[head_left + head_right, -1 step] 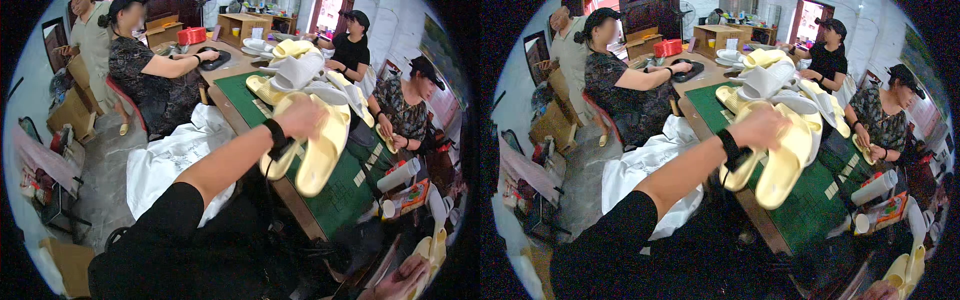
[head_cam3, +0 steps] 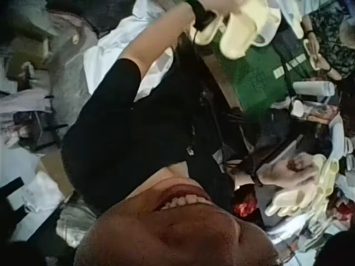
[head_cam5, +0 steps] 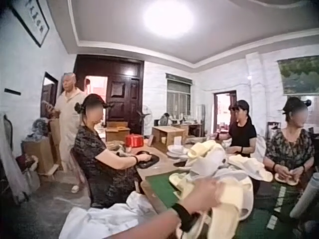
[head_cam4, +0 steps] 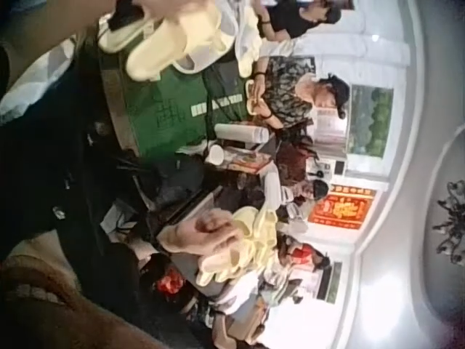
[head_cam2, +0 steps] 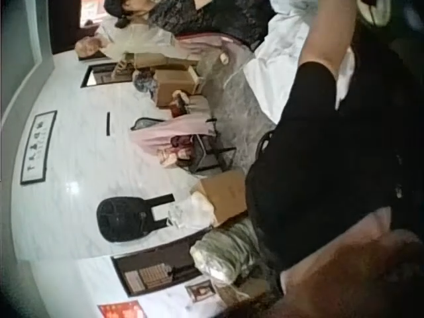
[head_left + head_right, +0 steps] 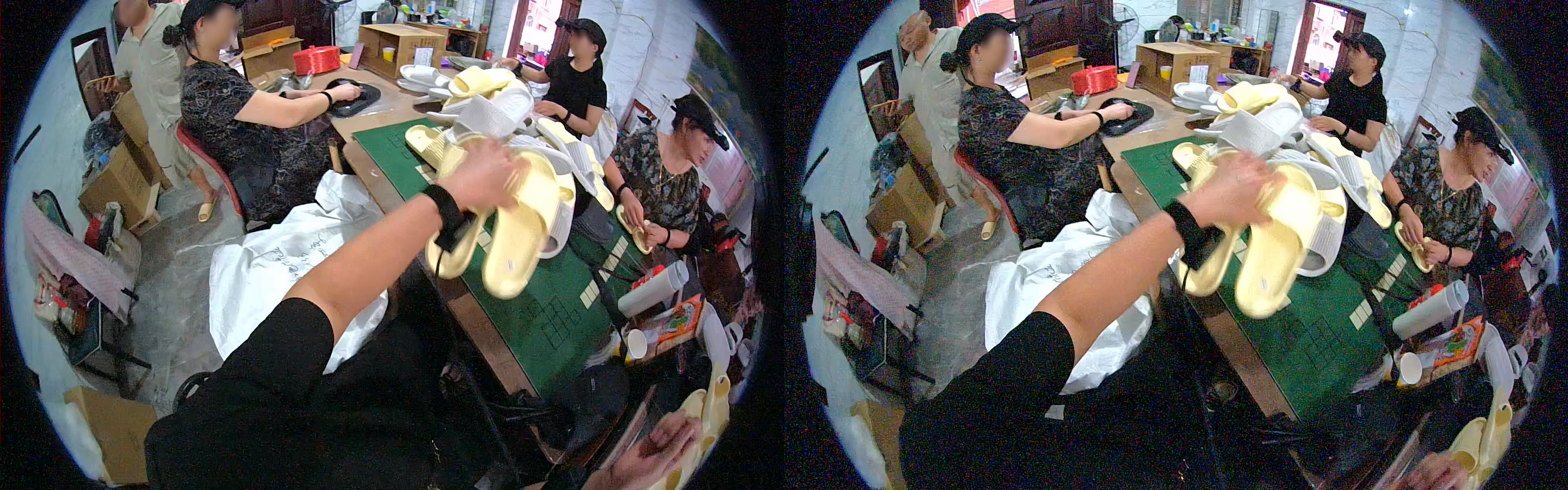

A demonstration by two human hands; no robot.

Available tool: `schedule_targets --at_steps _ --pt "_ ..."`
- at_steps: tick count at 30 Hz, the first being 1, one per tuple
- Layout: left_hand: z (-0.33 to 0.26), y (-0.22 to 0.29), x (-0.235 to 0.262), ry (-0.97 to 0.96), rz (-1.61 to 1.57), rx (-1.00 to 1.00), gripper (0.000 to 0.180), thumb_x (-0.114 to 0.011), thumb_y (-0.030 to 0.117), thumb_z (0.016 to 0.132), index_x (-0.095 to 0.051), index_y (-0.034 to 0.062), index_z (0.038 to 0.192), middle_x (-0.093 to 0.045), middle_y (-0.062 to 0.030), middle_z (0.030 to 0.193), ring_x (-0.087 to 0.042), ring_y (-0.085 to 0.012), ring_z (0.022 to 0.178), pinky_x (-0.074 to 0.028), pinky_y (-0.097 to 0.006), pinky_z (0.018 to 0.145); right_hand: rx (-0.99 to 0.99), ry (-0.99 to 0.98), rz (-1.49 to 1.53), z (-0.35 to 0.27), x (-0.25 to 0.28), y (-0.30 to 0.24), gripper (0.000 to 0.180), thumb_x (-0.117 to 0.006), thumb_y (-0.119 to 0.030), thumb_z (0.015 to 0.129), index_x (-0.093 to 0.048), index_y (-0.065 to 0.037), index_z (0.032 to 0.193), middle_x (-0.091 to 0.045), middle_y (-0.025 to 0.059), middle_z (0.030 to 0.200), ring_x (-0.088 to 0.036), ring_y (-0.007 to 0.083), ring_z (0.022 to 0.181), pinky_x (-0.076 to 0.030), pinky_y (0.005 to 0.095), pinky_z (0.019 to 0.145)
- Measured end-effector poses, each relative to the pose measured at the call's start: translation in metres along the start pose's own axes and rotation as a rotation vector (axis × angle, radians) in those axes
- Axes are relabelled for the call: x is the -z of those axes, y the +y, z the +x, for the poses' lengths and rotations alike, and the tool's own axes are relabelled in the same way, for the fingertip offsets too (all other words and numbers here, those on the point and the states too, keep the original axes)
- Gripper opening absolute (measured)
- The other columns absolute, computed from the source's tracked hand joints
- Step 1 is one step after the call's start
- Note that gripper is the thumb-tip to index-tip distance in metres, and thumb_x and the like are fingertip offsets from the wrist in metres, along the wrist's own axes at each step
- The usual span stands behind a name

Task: Attaching plastic tags to sandals/slides in a workshop setting.

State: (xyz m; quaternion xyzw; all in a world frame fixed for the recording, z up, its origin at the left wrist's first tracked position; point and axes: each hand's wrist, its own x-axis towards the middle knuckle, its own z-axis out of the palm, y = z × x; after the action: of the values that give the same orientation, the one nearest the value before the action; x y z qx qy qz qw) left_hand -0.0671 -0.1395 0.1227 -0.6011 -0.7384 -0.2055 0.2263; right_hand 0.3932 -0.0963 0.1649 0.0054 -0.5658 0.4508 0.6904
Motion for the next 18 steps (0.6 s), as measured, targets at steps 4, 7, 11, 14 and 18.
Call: schedule_targets --at_steps 4,7,11,14,18 --pt "-0.014 -0.051 -0.004 0.019 0.058 0.339 0.089 -0.084 0.041 0.064 -0.045 0.0243 0.142 -0.042 -0.0258 0.139 -0.025 -0.0516 0.136 -0.037 -0.064 0.1 -0.204 0.02 -0.144 -0.008 0.019 0.037 0.012 -0.047 -0.013 0.104 -0.051 -0.003 0.101 -0.035 -0.0004 0.07 -0.035 0.0068 0.063 -0.03 0.0205 0.056" --pt "-0.032 -0.081 -0.045 -0.081 -0.058 0.592 0.083 -0.082 0.033 0.069 -0.044 0.0219 0.142 -0.035 -0.0322 0.139 -0.023 -0.0528 0.135 -0.035 -0.063 0.103 -0.242 -0.007 -0.21 -0.018 0.003 0.044 0.013 -0.047 -0.013 0.104 -0.049 -0.004 0.093 -0.028 -0.0019 0.068 -0.029 0.0058 0.061 -0.025 0.0221 0.052" --pt "-0.046 -0.077 -0.071 0.121 -0.017 0.608 0.065 -0.072 0.015 0.076 -0.05 0.0169 0.137 -0.041 -0.0299 0.131 -0.028 -0.0523 0.132 -0.036 -0.062 0.102 -0.285 0.03 -0.418 -0.023 -0.003 0.026 0.019 -0.051 -0.015 0.102 -0.048 -0.005 0.087 -0.035 -0.0007 0.065 -0.029 0.0076 0.056 -0.025 0.0239 0.05" --pt "-0.032 -0.049 -0.068 0.31 0.086 0.504 0.057 -0.066 0.009 0.076 -0.055 0.0141 0.132 -0.043 -0.0291 0.127 -0.029 -0.0512 0.131 -0.036 -0.062 0.1 -0.309 0.009 -0.589 -0.014 0.07 0.004 0.012 -0.052 -0.015 0.102 -0.051 -0.005 0.096 -0.038 -0.0014 0.07 -0.035 0.0048 0.063 -0.029 0.0201 0.054" --pt "-0.006 -0.004 -0.072 0.319 -0.177 0.165 0.044 -0.074 0.019 0.074 -0.067 0.0108 0.117 -0.055 -0.0213 0.118 -0.046 -0.0414 0.12 -0.039 -0.051 0.101 -0.115 0.51 -0.827 -0.006 0.08 -0.034 0.014 -0.059 -0.017 0.099 -0.057 -0.005 0.105 -0.052 -0.003 0.08 -0.043 0.0015 0.063 -0.031 0.0149 0.055"
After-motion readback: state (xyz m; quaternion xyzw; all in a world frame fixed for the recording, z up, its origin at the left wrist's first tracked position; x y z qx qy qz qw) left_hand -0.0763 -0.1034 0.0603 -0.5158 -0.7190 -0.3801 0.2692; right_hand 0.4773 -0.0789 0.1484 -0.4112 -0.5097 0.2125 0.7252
